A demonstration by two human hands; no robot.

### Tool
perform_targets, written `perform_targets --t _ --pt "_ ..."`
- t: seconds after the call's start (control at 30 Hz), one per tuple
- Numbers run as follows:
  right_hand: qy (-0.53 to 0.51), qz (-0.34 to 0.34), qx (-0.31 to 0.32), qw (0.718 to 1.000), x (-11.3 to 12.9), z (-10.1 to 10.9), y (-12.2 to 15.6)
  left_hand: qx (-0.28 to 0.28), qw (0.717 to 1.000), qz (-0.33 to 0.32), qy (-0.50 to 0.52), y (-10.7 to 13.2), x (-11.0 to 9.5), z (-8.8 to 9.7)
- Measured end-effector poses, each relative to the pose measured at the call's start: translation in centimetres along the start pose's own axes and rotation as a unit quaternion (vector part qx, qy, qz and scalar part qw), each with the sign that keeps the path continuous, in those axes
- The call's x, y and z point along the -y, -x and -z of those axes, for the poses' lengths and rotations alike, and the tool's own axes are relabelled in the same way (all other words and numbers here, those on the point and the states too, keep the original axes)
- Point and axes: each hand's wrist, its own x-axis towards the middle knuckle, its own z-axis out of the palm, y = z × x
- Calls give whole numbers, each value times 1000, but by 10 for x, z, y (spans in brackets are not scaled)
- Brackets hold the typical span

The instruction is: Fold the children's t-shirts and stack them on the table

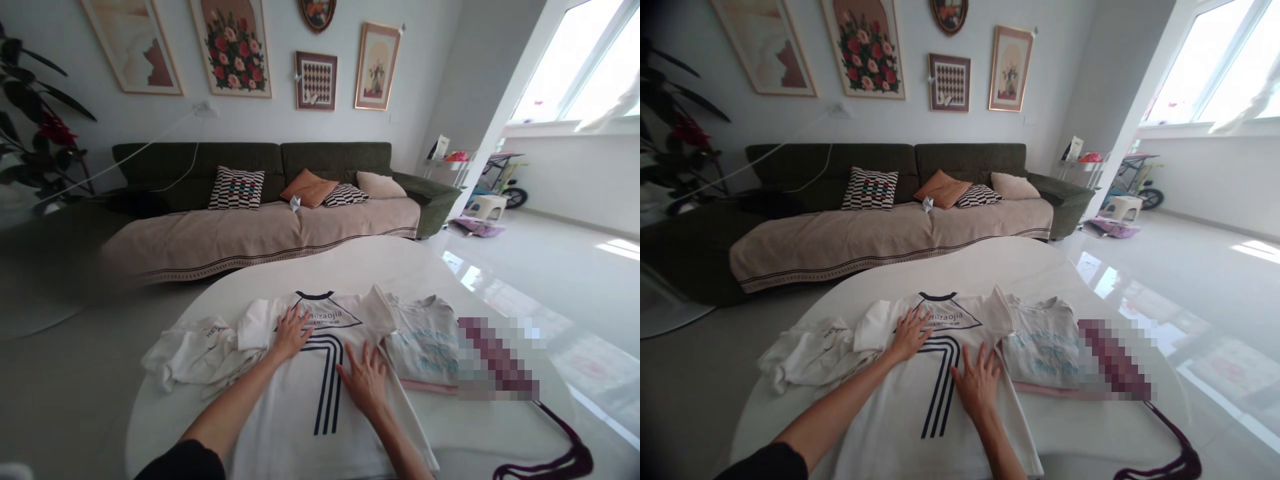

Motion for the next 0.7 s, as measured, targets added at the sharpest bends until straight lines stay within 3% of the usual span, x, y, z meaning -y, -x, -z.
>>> perform_targets --t 0.1,0.2,0.37,0.47,0.57,0.7 --pt "-14 40 -14 999 7 12 -34 -29 1000 2 1 9 -3 -19" --pt "-8 64 -13 998 12 19 -81 -38 999 -5 3 8 0 -23" --pt "2 43 16 999 2 -2 -133 -31 999 4 16 5 4 -21" --pt "1 19 1 1000 -13 -16 -144 -10 1000 12 23 3 4 -21" --pt "-15 35 -3 999 -18 -16 -149 17 999 21 19 1 3 -19" --pt "-18 54 1 998 -1 -7 -124 27 999 32 15 0 0 -16"
